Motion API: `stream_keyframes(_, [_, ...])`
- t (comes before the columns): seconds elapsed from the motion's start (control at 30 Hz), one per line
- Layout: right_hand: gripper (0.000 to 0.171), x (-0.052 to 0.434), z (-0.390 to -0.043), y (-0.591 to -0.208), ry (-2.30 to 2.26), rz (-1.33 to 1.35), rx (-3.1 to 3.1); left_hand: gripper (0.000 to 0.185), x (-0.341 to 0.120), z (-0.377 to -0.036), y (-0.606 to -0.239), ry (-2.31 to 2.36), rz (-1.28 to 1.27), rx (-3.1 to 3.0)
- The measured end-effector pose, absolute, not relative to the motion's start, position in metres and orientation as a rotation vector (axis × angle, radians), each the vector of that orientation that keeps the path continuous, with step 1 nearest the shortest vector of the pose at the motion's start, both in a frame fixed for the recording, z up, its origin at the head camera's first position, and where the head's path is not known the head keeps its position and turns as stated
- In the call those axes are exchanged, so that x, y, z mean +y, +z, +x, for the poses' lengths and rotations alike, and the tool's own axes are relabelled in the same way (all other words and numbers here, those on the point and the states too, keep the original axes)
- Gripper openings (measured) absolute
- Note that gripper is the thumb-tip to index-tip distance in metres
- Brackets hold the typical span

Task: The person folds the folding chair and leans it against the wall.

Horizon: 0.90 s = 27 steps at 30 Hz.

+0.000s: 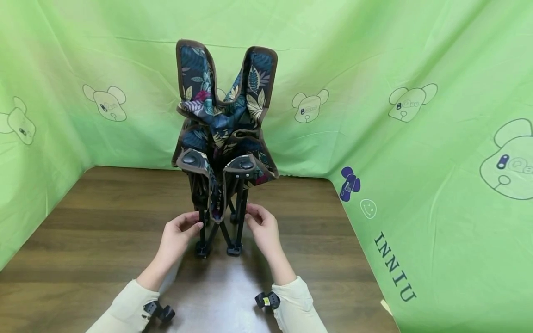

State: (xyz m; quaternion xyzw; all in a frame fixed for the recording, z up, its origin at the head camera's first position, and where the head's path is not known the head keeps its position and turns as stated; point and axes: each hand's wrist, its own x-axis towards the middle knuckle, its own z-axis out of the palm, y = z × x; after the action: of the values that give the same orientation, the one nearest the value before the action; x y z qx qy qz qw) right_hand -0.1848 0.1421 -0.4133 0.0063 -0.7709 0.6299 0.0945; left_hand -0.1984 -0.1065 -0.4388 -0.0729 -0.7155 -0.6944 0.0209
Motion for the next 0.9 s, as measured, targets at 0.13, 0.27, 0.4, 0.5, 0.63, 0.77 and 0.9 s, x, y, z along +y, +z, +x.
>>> stream_keyframes(0.13, [0.026,0.136,-0.184,-0.418,1.900,0.000,-2.286,0.026,-0.107,-0.200,-0.442,-2.184,-0.222,-2.208])
stream_keyframes(0.27, [0.026,0.132,-0.183,-0.423,1.957,-0.013,-2.247,0.025,-0.106,-0.202,-0.445,-2.236,-0.202,-2.193])
stream_keyframes(0.4, [0.026,0.130,-0.182,-0.426,1.976,-0.011,-2.223,0.024,-0.103,-0.201,-0.447,-2.253,-0.161,-2.185])
stream_keyframes(0.5, [0.026,0.130,-0.182,-0.427,1.974,0.009,-2.222,0.023,-0.099,-0.200,-0.447,-2.232,-0.124,-2.183])
stream_keyframes(0.63, [0.025,0.130,-0.183,-0.427,1.965,0.016,-2.222,0.023,-0.097,-0.201,-0.449,-2.207,-0.120,-2.179])
stream_keyframes(0.77, [0.026,0.128,-0.182,-0.427,1.955,0.015,-2.232,0.021,-0.097,-0.201,-0.450,-2.191,-0.147,-2.181])
stream_keyframes(0.9, [0.027,0.126,-0.180,-0.427,1.917,0.023,-2.247,0.022,-0.096,-0.201,-0.451,-2.188,-0.170,-2.167])
